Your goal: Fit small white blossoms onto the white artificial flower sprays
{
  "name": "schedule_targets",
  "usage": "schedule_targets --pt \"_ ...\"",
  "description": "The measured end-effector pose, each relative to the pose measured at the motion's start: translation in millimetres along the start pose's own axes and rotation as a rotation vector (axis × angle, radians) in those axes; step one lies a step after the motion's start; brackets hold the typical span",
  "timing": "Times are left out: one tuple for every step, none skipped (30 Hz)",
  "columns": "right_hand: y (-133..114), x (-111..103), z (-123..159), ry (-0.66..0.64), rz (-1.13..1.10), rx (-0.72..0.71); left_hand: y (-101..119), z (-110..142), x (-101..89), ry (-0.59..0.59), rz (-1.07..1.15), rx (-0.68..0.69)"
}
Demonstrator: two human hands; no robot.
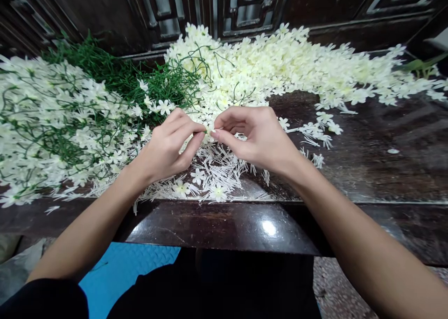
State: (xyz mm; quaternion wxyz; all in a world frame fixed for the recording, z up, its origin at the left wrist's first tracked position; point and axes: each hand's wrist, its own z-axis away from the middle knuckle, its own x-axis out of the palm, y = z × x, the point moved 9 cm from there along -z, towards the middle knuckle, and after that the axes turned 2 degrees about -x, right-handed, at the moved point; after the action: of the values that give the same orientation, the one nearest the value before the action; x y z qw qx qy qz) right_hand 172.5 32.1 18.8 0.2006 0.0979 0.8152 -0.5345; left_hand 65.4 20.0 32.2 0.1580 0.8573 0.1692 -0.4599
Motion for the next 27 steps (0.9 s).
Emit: schedule_targets --pt "-1 1 0 -0.011 0.007 -0.015 0 0 -0.3 0.002 0.002 0.003" --pt "-2 2 0 -0.024 0.014 -0.029 0 0 -0.6 0.004 0.002 0.006" --pt "-3 3 -1 -0.036 0.019 -0.040 0 0 -0.7 0.006 0.002 0.011" --pt "-3 4 -1 -0.049 0.022 -0.043 0 0 -0.4 0.006 -0.001 0.017" --pt "-2 5 -1 -0.061 0.021 -0.037 1 1 0.3 0.005 -0.008 0.026" --pt "-1 4 -1 -0.071 0.013 -0.022 1 1 1.1 0.006 -0.015 0.034" --pt "0 4 -2 -0.082 -0.005 -0.011 0 1 1.6 0.013 -0.023 0.042" --pt "1 2 -2 -0.086 -0.029 0.001 -1 1 1.3 0.030 -0.030 0.046" --pt "2 -4 -3 -0.064 -0.054 0.017 -4 1 -0.3 0.058 -0.035 0.038" --pt "5 -12 -5 -0.016 -0.083 0.036 -7 1 -3.7 0.102 -0.040 0.021" --pt "8 -24 -6 0.059 -0.117 0.051 -12 2 -8.9 0.158 -0.045 -0.006" --pt "12 -40 -7 0.176 -0.155 0.067 -18 3 -15.4 0.219 -0.051 -0.041" --pt "18 -54 -7 0.278 -0.202 0.079 -23 4 -22.9 0.281 -0.065 -0.072" --pt "22 -68 -6 0.386 -0.259 0.066 -28 5 -30.1 0.331 -0.079 -0.113" --pt "29 -81 -4 0.484 -0.293 0.070 -34 7 -37.0 0.371 -0.092 -0.157" --pt "36 -90 -3 0.556 -0.304 0.092 -40 9 -43.1 0.400 -0.102 -0.202" --pt "42 -97 -1 0.606 -0.304 0.114 -45 11 -48.9 0.426 -0.114 -0.243" --pt "48 -100 -1 0.622 -0.290 0.140 -50 14 -54.3 0.451 -0.128 -0.276" --pt "51 -101 -1 0.626 -0.253 0.159 -55 16 -59.3 0.481 -0.143 -0.308" --pt "53 -98 -1 0.598 -0.190 0.177 -60 20 -64.0 0.516 -0.165 -0.342" --pt "54 -94 -2 0.553 -0.103 0.195 -64 23 -68.1 0.552 -0.193 -0.377" --pt "54 -87 -3 0.490 -0.004 0.203 -68 27 -71.4 0.587 -0.223 -0.407" --pt "55 -77 -4 0.400 0.113 0.214 -70 30 -74.0 0.618 -0.250 -0.423" --pt "56 -64 -6 0.288 0.204 0.203 -71 32 -75.0 0.635 -0.264 -0.424" --pt "54 -49 -8 0.163 0.283 0.145 -72 33 -74.8 0.638 -0.261 -0.416" --pt "52 -34 -8 0.047 0.377 0.066 -72 33 -73.0 0.623 -0.241 -0.405" --pt "52 -23 -7 -0.037 0.458 0.011 -73 31 -70.4 0.597 -0.207 -0.397"
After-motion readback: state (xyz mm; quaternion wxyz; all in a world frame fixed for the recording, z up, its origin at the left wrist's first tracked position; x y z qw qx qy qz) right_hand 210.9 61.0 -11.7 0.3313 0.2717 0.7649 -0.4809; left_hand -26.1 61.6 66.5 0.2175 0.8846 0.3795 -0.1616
